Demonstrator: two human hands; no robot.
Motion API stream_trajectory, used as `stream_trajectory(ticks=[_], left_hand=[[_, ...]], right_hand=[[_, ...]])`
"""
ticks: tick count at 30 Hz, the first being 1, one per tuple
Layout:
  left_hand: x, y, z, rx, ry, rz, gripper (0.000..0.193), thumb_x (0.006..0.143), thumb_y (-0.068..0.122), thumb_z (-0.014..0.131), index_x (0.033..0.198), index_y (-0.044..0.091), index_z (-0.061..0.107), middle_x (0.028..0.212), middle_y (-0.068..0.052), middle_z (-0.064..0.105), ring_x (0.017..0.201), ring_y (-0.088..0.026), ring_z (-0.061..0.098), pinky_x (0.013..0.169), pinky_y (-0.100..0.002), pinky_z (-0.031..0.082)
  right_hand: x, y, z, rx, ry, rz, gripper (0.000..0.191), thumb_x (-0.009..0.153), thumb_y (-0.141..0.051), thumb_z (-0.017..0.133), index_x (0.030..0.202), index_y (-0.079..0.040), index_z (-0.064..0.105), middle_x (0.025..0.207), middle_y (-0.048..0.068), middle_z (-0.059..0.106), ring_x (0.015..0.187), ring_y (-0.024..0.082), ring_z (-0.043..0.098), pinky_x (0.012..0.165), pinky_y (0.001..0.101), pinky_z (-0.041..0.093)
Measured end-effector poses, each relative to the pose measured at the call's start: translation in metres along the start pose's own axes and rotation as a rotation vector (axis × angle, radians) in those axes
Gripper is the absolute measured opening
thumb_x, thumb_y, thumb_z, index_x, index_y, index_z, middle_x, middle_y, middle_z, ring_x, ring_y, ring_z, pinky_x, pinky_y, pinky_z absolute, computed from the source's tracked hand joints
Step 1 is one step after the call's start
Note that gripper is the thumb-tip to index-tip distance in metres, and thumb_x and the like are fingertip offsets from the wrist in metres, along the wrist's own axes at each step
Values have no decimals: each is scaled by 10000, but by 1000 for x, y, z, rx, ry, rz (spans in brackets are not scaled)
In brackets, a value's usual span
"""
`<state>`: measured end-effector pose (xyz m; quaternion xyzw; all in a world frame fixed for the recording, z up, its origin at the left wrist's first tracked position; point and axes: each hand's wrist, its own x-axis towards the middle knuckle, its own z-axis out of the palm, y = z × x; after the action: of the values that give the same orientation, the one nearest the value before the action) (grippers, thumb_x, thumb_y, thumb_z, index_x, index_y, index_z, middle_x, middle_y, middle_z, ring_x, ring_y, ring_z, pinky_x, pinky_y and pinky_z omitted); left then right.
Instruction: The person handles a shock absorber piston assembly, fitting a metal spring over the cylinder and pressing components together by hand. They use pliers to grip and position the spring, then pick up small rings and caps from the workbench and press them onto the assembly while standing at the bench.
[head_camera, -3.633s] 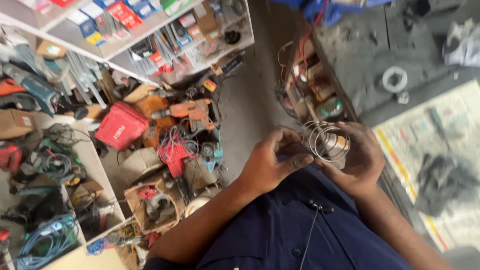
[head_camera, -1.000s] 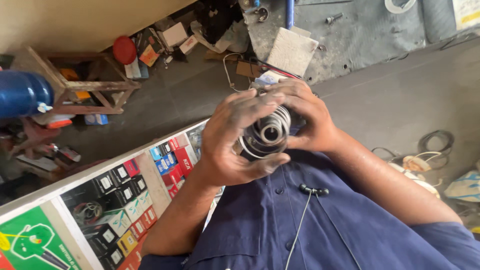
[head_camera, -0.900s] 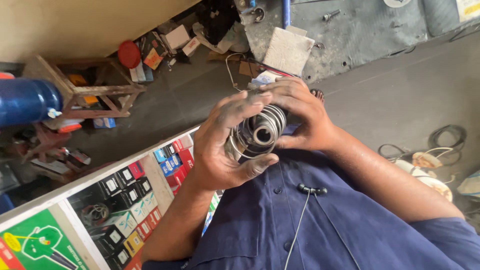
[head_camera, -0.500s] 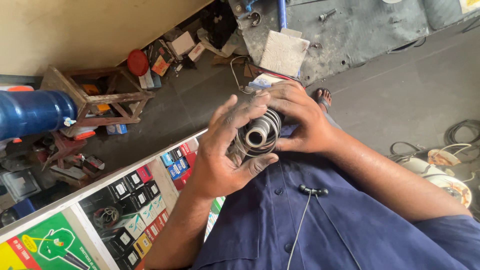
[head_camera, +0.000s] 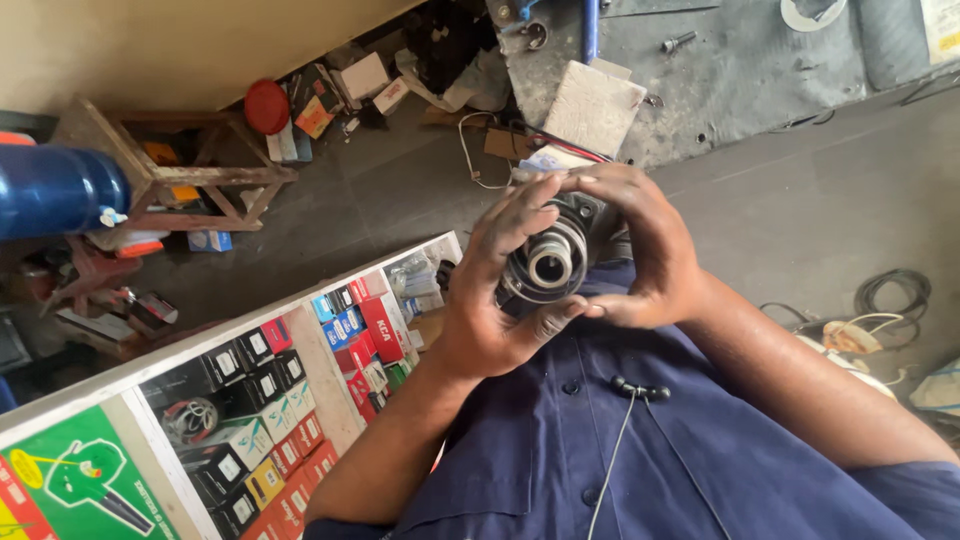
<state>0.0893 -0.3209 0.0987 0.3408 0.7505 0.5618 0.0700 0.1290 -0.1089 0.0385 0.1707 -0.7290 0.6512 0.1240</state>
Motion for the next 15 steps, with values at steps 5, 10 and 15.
stream_trajectory(ticks=[5, 10, 15], left_hand=[[-4, -9, -6, -139, -22, 43, 676, 1020, 537, 693, 1510, 135, 457, 1650, -174, 369, 1515, -316, 379, 1276, -417, 321], [-6, -26, 1, -310, 66, 101, 559, 1095, 552, 569, 1518, 198, 481, 1646, -136, 398, 1505, -278, 390, 1273, -410, 338], [-11, -44, 7, -225, 112, 134, 475, 1092, 492, 565, 1470, 206, 553, 1602, -128, 456, 1468, -282, 443, 1240, -418, 380]], right_hand=[[5, -8, 3, 18, 21, -132, 773, 893, -484, 764, 1457, -23, 507, 1496, 208, 520, 1388, 319, 513, 1191, 439, 409], [12, -7, 7, 14, 12, -153, 626, 927, -448, 726, 1386, -55, 563, 1477, 207, 527, 1386, 334, 516, 1189, 467, 424], [15, 1, 14, 3, 14, -186, 540, 959, -444, 703, 1319, -62, 580, 1446, 207, 518, 1367, 359, 517, 1172, 497, 432]])
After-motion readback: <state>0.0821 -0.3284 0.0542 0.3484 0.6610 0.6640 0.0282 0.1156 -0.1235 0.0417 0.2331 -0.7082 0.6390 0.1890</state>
